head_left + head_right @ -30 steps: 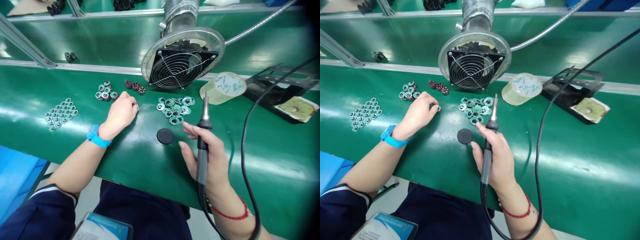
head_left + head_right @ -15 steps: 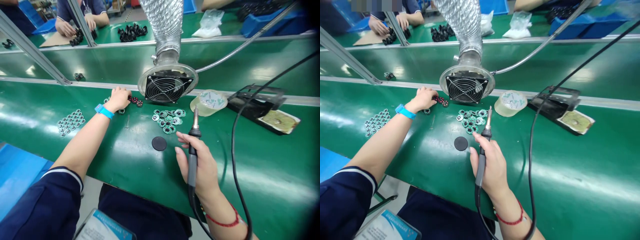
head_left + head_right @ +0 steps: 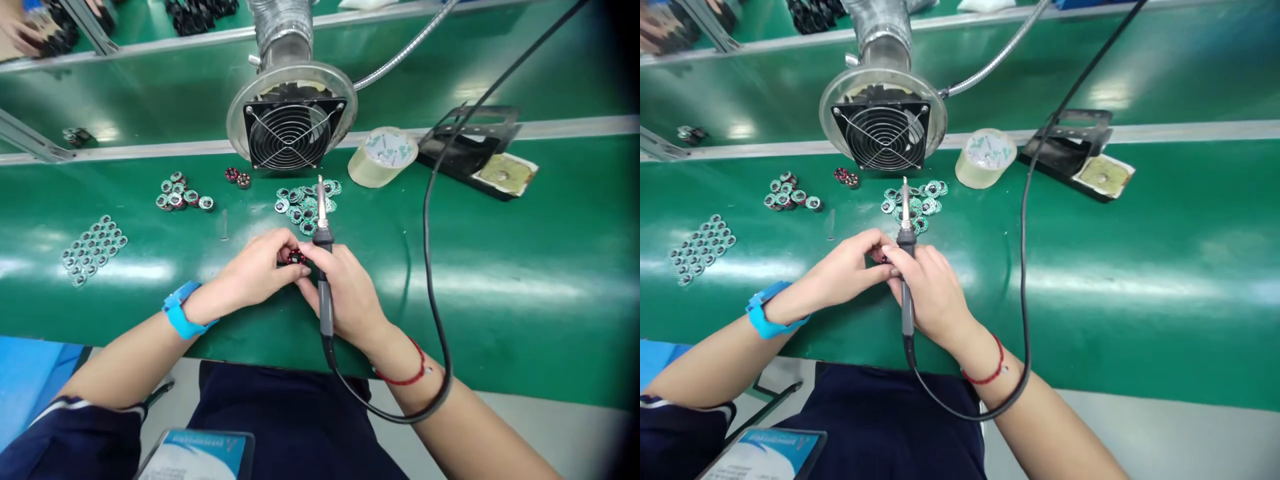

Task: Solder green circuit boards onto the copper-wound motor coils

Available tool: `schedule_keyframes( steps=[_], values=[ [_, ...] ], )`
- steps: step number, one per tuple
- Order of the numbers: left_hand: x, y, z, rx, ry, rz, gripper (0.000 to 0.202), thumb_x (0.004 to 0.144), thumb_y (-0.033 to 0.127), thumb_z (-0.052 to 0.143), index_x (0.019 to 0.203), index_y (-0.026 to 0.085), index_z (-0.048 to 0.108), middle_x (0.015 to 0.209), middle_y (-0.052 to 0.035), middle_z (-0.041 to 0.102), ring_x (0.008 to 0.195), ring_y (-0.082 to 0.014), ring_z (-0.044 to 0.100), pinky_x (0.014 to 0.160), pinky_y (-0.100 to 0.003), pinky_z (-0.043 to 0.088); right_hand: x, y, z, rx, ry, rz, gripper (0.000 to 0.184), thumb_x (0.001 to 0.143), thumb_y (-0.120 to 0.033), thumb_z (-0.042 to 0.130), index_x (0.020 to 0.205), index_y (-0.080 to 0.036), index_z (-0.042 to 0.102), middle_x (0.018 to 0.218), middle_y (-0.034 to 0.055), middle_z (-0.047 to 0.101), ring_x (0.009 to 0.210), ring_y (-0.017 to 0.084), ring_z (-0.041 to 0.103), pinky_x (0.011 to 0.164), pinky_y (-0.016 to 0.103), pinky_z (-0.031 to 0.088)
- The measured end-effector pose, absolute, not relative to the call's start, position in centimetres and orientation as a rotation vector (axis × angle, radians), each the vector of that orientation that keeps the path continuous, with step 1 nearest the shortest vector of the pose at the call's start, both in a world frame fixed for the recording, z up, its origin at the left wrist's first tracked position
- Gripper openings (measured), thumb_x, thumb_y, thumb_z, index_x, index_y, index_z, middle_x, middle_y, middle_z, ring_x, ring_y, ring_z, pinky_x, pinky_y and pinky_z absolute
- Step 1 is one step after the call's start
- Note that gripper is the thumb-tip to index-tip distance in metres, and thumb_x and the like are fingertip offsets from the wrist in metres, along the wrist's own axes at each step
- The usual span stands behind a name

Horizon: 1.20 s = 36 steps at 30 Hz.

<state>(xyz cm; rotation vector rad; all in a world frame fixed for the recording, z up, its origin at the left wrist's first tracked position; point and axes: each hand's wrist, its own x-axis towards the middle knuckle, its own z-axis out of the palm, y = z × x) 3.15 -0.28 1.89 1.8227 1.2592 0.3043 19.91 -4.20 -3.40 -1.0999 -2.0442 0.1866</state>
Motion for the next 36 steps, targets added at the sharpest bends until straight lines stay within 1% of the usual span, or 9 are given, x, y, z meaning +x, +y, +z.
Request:
schedule_keyframes(
  steps=[4, 11, 15, 18, 20, 26, 30, 33, 36],
  values=[
    [3.2, -0.4, 1.6, 1.588, 1.151, 0.365, 0.024, 0.082, 0.038, 0.061, 0.093, 0.018, 0.053, 0.083, -0.0003, 0.058, 0.076, -0.0127, 0.053, 0.069, -0.027, 0.043, 20.0, -4.2, -3.5, -1.101, -1.997, 0.194, 0.05, 0.088, -0.015, 0.053, 0.133, -0.029, 0.037, 0.1, 0.0062, 0.064, 0.084, 0.022, 0.058, 0.07, 0.037, 0.052],
    [2.3, -0.6, 1.7, 1.761, 1.211, 0.298, 0.026, 0.093, 0.031, 0.042, 0.071, 0.018, 0.046, 0.066, 0.0029, 0.051, 0.061, -0.0099, 0.044, 0.058, -0.026, 0.033, 19.6, -4.1, -3.6, -1.125, -2.026, 0.171, 0.053, 0.085, -0.013, 0.054, 0.133, -0.031, 0.037, 0.107, 0.0057, 0.065, 0.087, 0.022, 0.06, 0.07, 0.04, 0.053],
    [1.9, -0.4, 1.4, 1.64, 1.114, 0.3, 0.023, 0.09, 0.025, 0.042, 0.07, 0.017, 0.049, 0.068, 0.0016, 0.057, 0.064, -0.0104, 0.05, 0.062, -0.026, 0.039, 19.8, -4.3, -3.7, -1.118, -2.015, 0.299, 0.053, 0.084, -0.013, 0.057, 0.131, -0.03, 0.039, 0.103, 0.0053, 0.066, 0.086, 0.022, 0.063, 0.069, 0.038, 0.055],
    [1.6, 0.3, 1.5, 1.337, 1.055, 0.464, 0.019, 0.083, 0.015, 0.044, 0.065, 0.016, 0.051, 0.064, 0.0016, 0.057, 0.062, -0.0084, 0.053, 0.063, -0.023, 0.042, 20.1, -4.3, -3.6, -1.065, -1.894, 0.35, 0.057, 0.081, -0.012, 0.062, 0.131, -0.03, 0.04, 0.108, 0.0063, 0.066, 0.092, 0.021, 0.065, 0.077, 0.04, 0.057],
    [1.5, 0.8, 1.7, 1.199, 1.099, 0.606, 0.018, 0.082, 0.017, 0.046, 0.065, 0.016, 0.052, 0.063, 0.0014, 0.056, 0.06, -0.0073, 0.052, 0.06, -0.021, 0.041, 20.3, -4.4, -3.5, -1.058, -1.864, 0.346, 0.059, 0.08, -0.012, 0.064, 0.131, -0.03, 0.04, 0.109, 0.0072, 0.065, 0.093, 0.022, 0.065, 0.08, 0.042, 0.057],
    [2.0, 0.2, 1.4, 1.371, 1.065, 0.477, 0.037, 0.086, 0.047, 0.053, 0.066, 0.016, 0.051, 0.063, 0.0018, 0.047, 0.059, -0.008, 0.042, 0.055, -0.023, 0.034, 20.2, -4.3, -3.3, -1.147, -1.97, 0.198, 0.055, 0.084, -0.018, 0.064, 0.13, -0.035, 0.039, 0.1, 0.0046, 0.065, 0.082, 0.023, 0.061, 0.065, 0.04, 0.053],
    [2.4, -0.6, 0.8, 1.401, 1.08, 0.41, 0.029, 0.084, 0.035, 0.056, 0.064, 0.017, 0.046, 0.058, 0.0051, 0.035, 0.054, -0.0065, 0.03, 0.051, -0.023, 0.024, 20.1, -4.3, -3.4, -1.184, -2.021, 0.091, 0.046, 0.087, -0.024, 0.061, 0.128, -0.031, 0.041, 0.093, 0.0046, 0.064, 0.076, 0.021, 0.056, 0.061, 0.036, 0.047],
    [2.5, -0.4, 1.0, 1.387, 1.117, 0.369, 0.025, 0.083, 0.029, 0.054, 0.062, 0.016, 0.047, 0.058, 0.0041, 0.039, 0.056, -0.0071, 0.034, 0.052, -0.023, 0.027, 20.2, -4.2, -3.5, -1.227, -1.988, 0.078, 0.049, 0.087, -0.024, 0.062, 0.13, -0.029, 0.039, 0.09, 0.0044, 0.063, 0.076, 0.022, 0.056, 0.061, 0.035, 0.047],
    [2.5, -0.1, 1.2, 1.362, 1.171, 0.409, 0.024, 0.084, 0.032, 0.053, 0.066, 0.016, 0.05, 0.063, 0.0024, 0.047, 0.061, -0.0084, 0.042, 0.056, -0.023, 0.032, 20.1, -4.1, -3.6, -1.215, -2.008, 0.057, 0.047, 0.087, -0.026, 0.063, 0.128, -0.027, 0.039, 0.09, 0.0042, 0.063, 0.074, 0.021, 0.055, 0.059, 0.035, 0.047]
  ],
)
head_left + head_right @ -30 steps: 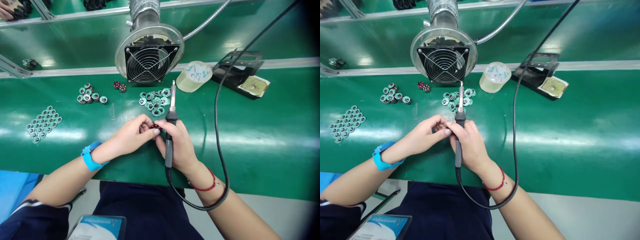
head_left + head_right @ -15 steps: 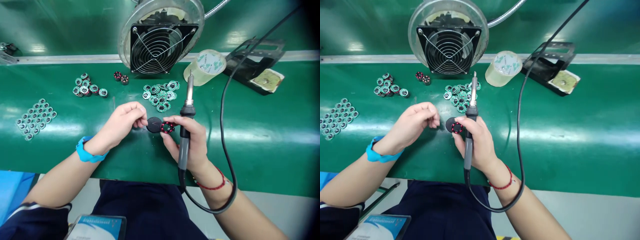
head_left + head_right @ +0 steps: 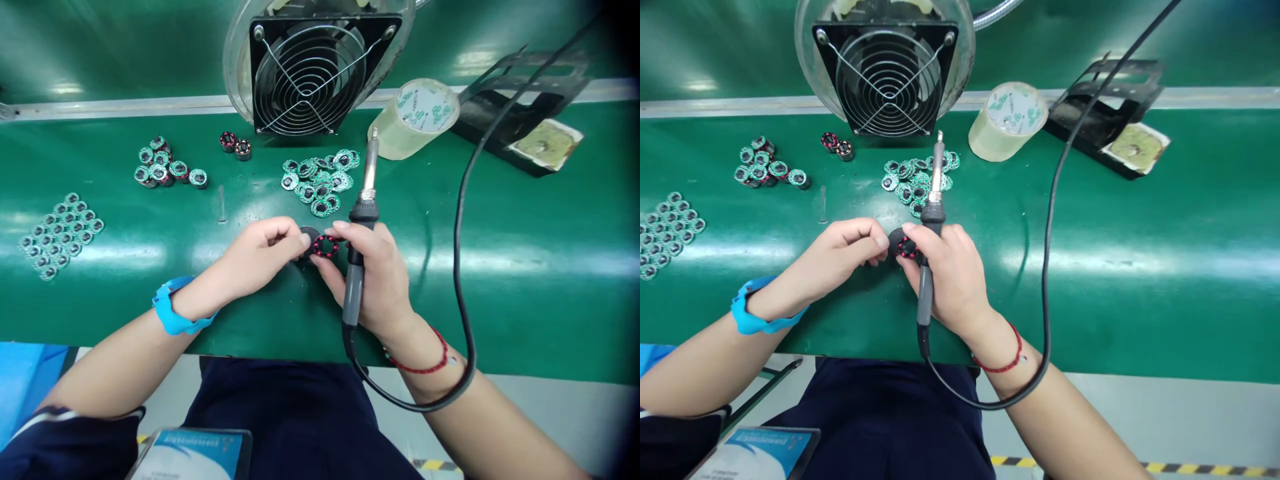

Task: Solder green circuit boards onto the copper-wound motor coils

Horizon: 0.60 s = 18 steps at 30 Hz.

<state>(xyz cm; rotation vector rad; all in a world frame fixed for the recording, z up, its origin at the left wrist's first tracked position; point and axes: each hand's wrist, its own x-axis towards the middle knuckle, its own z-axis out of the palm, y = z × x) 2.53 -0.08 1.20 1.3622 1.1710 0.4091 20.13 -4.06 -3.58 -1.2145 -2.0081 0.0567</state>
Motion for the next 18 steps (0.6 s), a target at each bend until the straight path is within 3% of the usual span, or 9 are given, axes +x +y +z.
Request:
schedule_keyframes(
  steps=[3, 5, 9, 14, 18],
  values=[
    [2.7, 0.0, 1.1, 1.36, 1.172, 0.435, 0.026, 0.086, 0.037, 0.053, 0.071, 0.016, 0.049, 0.064, 0.0032, 0.046, 0.06, -0.0079, 0.041, 0.055, -0.022, 0.031, 19.9, -4.0, -3.6, -1.172, -2.08, 0.034, 0.04, 0.088, -0.027, 0.061, 0.124, -0.025, 0.043, 0.088, 0.0051, 0.063, 0.072, 0.022, 0.053, 0.056, 0.035, 0.046],
    [2.7, 0.0, 1.1, 1.374, 1.183, 0.396, 0.023, 0.086, 0.032, 0.053, 0.07, 0.016, 0.049, 0.06, 0.0042, 0.044, 0.056, -0.007, 0.037, 0.053, -0.022, 0.029, 19.9, -3.9, -3.6, -1.172, -2.086, 0.032, 0.039, 0.088, -0.027, 0.061, 0.124, -0.025, 0.044, 0.087, 0.0052, 0.062, 0.072, 0.022, 0.053, 0.056, 0.035, 0.046],
    [2.4, 0.0, 1.5, 1.362, 1.226, 0.376, 0.02, 0.084, 0.024, 0.055, 0.066, 0.016, 0.05, 0.058, 0.0033, 0.047, 0.054, -0.0067, 0.04, 0.052, -0.021, 0.031, 20.3, -3.9, -3.9, -1.238, -1.968, 0.075, 0.053, 0.085, -0.025, 0.066, 0.131, -0.031, 0.04, 0.091, 0.0043, 0.063, 0.077, 0.023, 0.058, 0.061, 0.038, 0.049],
    [1.2, 1.2, 1.8, 1.287, 1.223, 0.681, 0.019, 0.082, 0.021, 0.057, 0.065, 0.016, 0.05, 0.061, 0.0026, 0.052, 0.055, -0.0058, 0.047, 0.054, -0.02, 0.037, 20.6, -3.7, -4.9, -1.222, -1.857, 0.288, 0.067, 0.082, -0.022, 0.07, 0.138, -0.035, 0.036, 0.108, 0.0053, 0.064, 0.091, 0.024, 0.061, 0.077, 0.042, 0.054],
    [0.2, 2.1, 1.9, 1.268, 1.285, 0.84, 0.017, 0.082, 0.02, 0.056, 0.066, 0.016, 0.051, 0.062, 0.0023, 0.053, 0.054, -0.0057, 0.047, 0.053, -0.02, 0.038, 20.1, -3.1, -5.4, -1.185, -1.919, 0.367, 0.057, 0.083, -0.025, 0.068, 0.132, -0.034, 0.04, 0.106, 0.0033, 0.067, 0.089, 0.023, 0.061, 0.077, 0.041, 0.053]
  ],
)
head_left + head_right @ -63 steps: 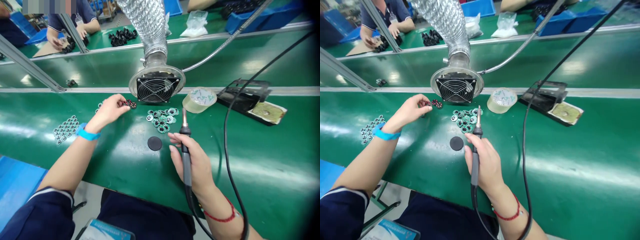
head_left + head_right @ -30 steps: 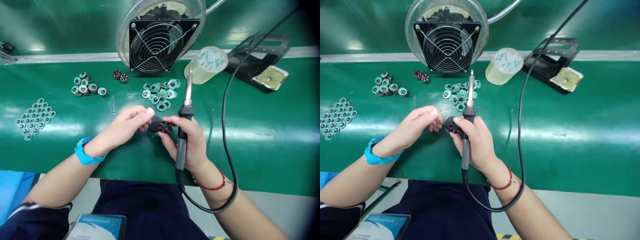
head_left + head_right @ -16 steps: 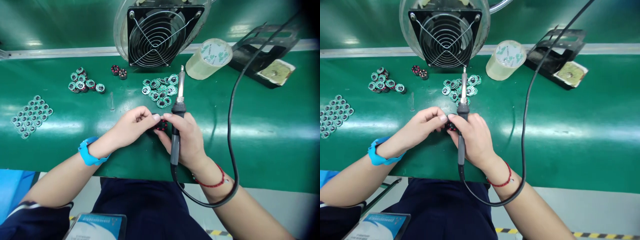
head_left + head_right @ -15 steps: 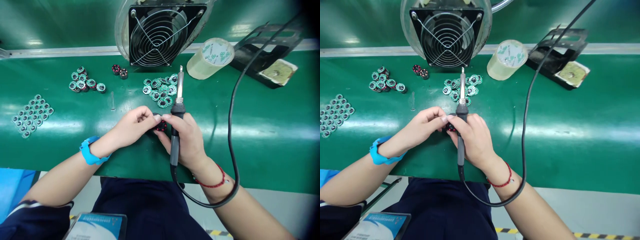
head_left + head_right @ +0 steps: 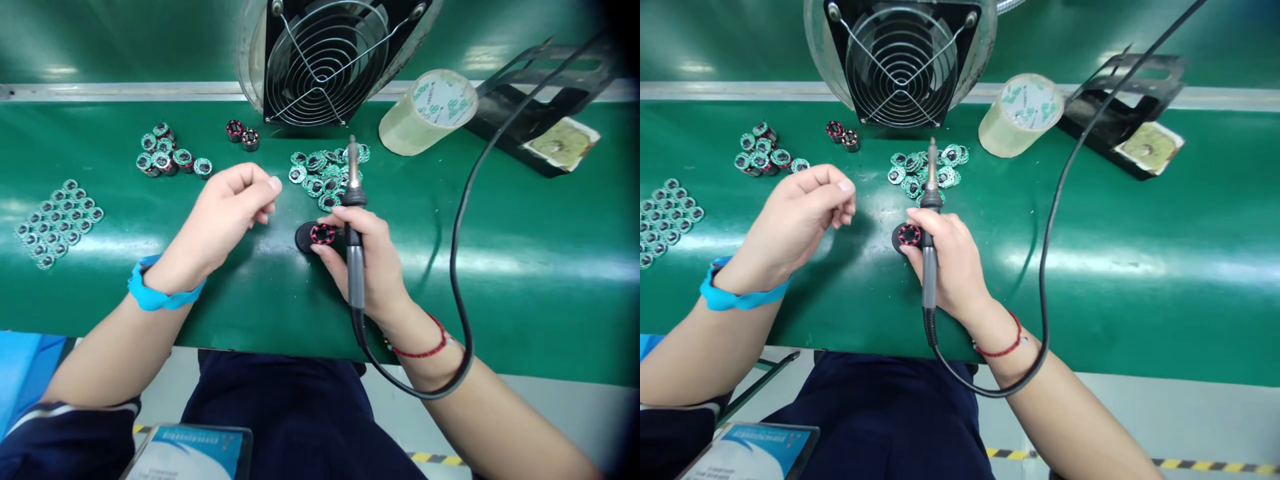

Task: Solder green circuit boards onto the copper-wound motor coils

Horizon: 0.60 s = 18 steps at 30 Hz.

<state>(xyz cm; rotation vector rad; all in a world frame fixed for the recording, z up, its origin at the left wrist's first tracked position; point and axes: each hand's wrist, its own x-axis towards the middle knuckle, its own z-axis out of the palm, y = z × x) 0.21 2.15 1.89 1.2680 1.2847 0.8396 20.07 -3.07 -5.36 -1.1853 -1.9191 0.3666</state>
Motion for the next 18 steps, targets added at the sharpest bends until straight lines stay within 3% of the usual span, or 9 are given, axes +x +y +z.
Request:
schedule_keyframes(
  steps=[4, 8, 13, 15, 18],
  values=[
    [-0.1, 2.8, 1.9, 1.384, 1.346, 0.822, 0.013, 0.083, 0.02, 0.056, 0.071, 0.016, 0.053, 0.067, 0.001, 0.056, 0.058, -0.0072, 0.05, 0.054, -0.022, 0.038, 20.0, -2.6, -5.3, -1.219, -1.99, 0.439, 0.045, 0.084, -0.026, 0.067, 0.124, -0.029, 0.046, 0.102, 0.0035, 0.069, 0.087, 0.023, 0.061, 0.076, 0.041, 0.053],
    [0.4, 4.3, 1.0, 1.668, 1.391, 0.609, 0.002, 0.081, 0.016, 0.058, 0.079, 0.015, 0.058, 0.071, 0.0004, 0.058, 0.063, -0.0093, 0.052, 0.058, -0.024, 0.039, 20.6, -2.9, -4.9, -1.203, -1.967, 0.507, 0.051, 0.081, -0.019, 0.064, 0.128, -0.027, 0.044, 0.109, 0.005, 0.069, 0.097, 0.025, 0.062, 0.084, 0.043, 0.054],
    [2.3, 7.0, -1.0, 2.044, 1.561, 0.473, 0.015, 0.082, 0.016, 0.061, 0.097, 0.013, 0.06, 0.093, -0.0055, 0.06, 0.079, -0.0143, 0.054, 0.073, -0.031, 0.042, 21.2, -3.3, -4.5, -1.193, -1.904, 0.475, 0.048, 0.082, -0.016, 0.059, 0.127, -0.027, 0.046, 0.11, 0.0057, 0.068, 0.1, 0.024, 0.061, 0.086, 0.042, 0.054],
    [3.0, 7.5, -1.6, 2.125, 1.616, 0.432, 0.014, 0.082, 0.017, 0.062, 0.095, 0.013, 0.059, 0.095, -0.0069, 0.059, 0.083, -0.0166, 0.053, 0.076, -0.033, 0.042, 21.4, -3.2, -4.4, -1.205, -1.883, 0.465, 0.046, 0.083, -0.018, 0.06, 0.126, -0.026, 0.047, 0.109, 0.0058, 0.068, 0.098, 0.023, 0.061, 0.086, 0.042, 0.055],
    [3.6, 7.8, -1.9, 2.155, 1.622, 0.42, 0.009, 0.079, 0.013, 0.062, 0.086, 0.014, 0.056, 0.085, -0.0033, 0.058, 0.077, -0.0147, 0.051, 0.072, -0.031, 0.04, 21.6, -3.2, -4.1, -1.211, -1.859, 0.446, 0.044, 0.083, -0.019, 0.059, 0.125, -0.026, 0.048, 0.106, 0.005, 0.069, 0.095, 0.022, 0.062, 0.084, 0.041, 0.055]
  ],
)
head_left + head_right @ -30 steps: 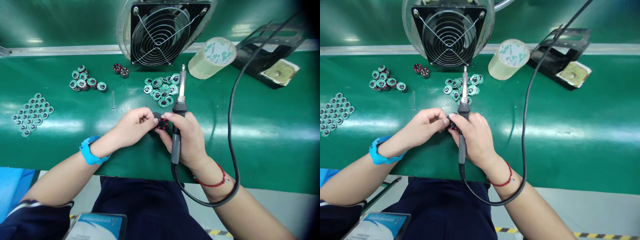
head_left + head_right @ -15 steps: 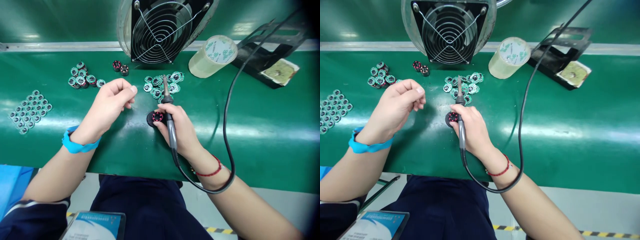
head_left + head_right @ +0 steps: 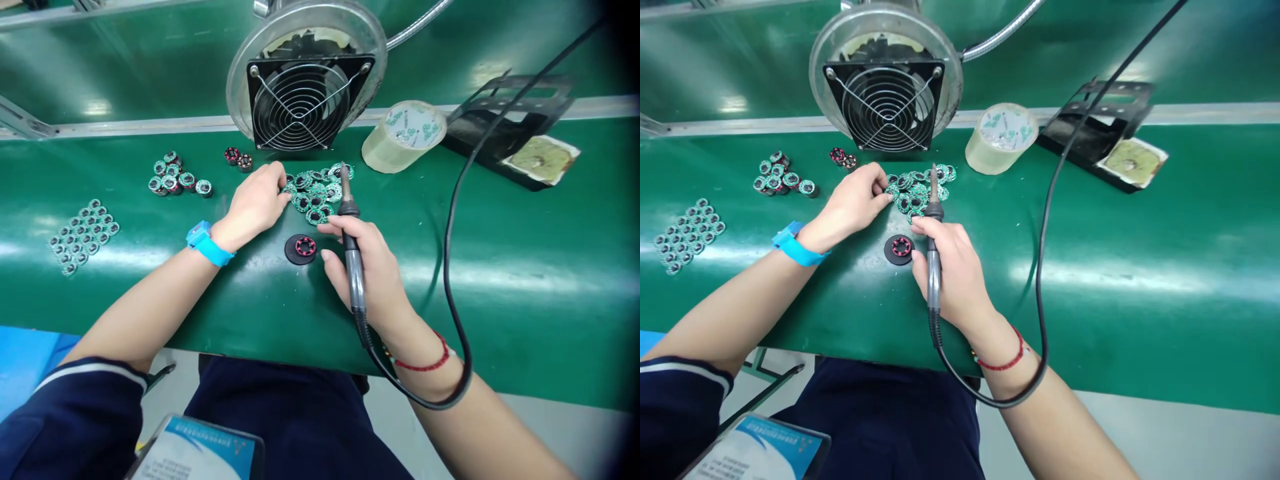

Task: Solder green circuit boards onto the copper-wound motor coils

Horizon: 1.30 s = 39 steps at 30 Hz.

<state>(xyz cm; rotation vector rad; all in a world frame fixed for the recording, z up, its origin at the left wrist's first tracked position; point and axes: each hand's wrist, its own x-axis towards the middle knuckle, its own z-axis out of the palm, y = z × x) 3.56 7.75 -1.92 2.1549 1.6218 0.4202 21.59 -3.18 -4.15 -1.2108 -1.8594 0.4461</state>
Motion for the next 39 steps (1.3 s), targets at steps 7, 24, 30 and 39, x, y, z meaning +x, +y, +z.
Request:
schedule_keyframes(
  steps=[7, 24, 30, 39],
  values=[
    [2.8, 6.2, -0.4, 1.564, 1.429, 0.65, 0.015, 0.075, 0.01, 0.061, 0.07, 0.016, 0.049, 0.06, 0.0042, 0.05, 0.054, -0.007, 0.045, 0.055, -0.023, 0.035, 21.1, -3.2, -3.8, -1.18, -1.833, 0.417, 0.041, 0.085, -0.016, 0.058, 0.123, -0.027, 0.049, 0.102, 0.0039, 0.07, 0.091, 0.021, 0.064, 0.081, 0.038, 0.056],
    [4.5, 0.7, 2.9, 1.608, 1.153, 0.478, 0.022, 0.085, 0.023, 0.054, 0.065, 0.016, 0.051, 0.065, 0.0021, 0.049, 0.062, -0.0091, 0.043, 0.059, -0.025, 0.036, 20.2, -4.3, -2.8, -1.095, -1.768, 0.308, 0.059, 0.087, -0.018, 0.057, 0.139, -0.037, 0.034, 0.118, 0.0043, 0.067, 0.099, 0.022, 0.066, 0.083, 0.044, 0.058],
    [2.5, 0.6, 0.9, 2.176, 1.079, 0.379, 0.033, 0.084, 0.017, 0.059, 0.117, 0.016, 0.054, 0.116, -0.01, 0.056, 0.107, -0.0214, 0.05, 0.096, -0.039, 0.043, 21.1, -4.0, -3.3, -1.146, -1.671, 0.411, 0.055, 0.087, -0.019, 0.06, 0.136, -0.033, 0.039, 0.119, 0.0068, 0.064, 0.108, 0.023, 0.065, 0.083, 0.042, 0.06],
    [3.2, -0.3, -2.2, 2.342, 1.248, 0.402, 0.012, 0.087, 0.019, 0.056, 0.099, 0.014, 0.056, 0.102, -0.01, 0.057, 0.094, -0.0235, 0.049, 0.083, -0.04, 0.043, 21.2, -3.6, -3.6, -1.131, -1.856, 0.574, 0.06, 0.084, -0.016, 0.062, 0.136, -0.032, 0.037, 0.115, 0.0032, 0.068, 0.109, 0.022, 0.062, 0.094, 0.044, 0.053]
  ],
)
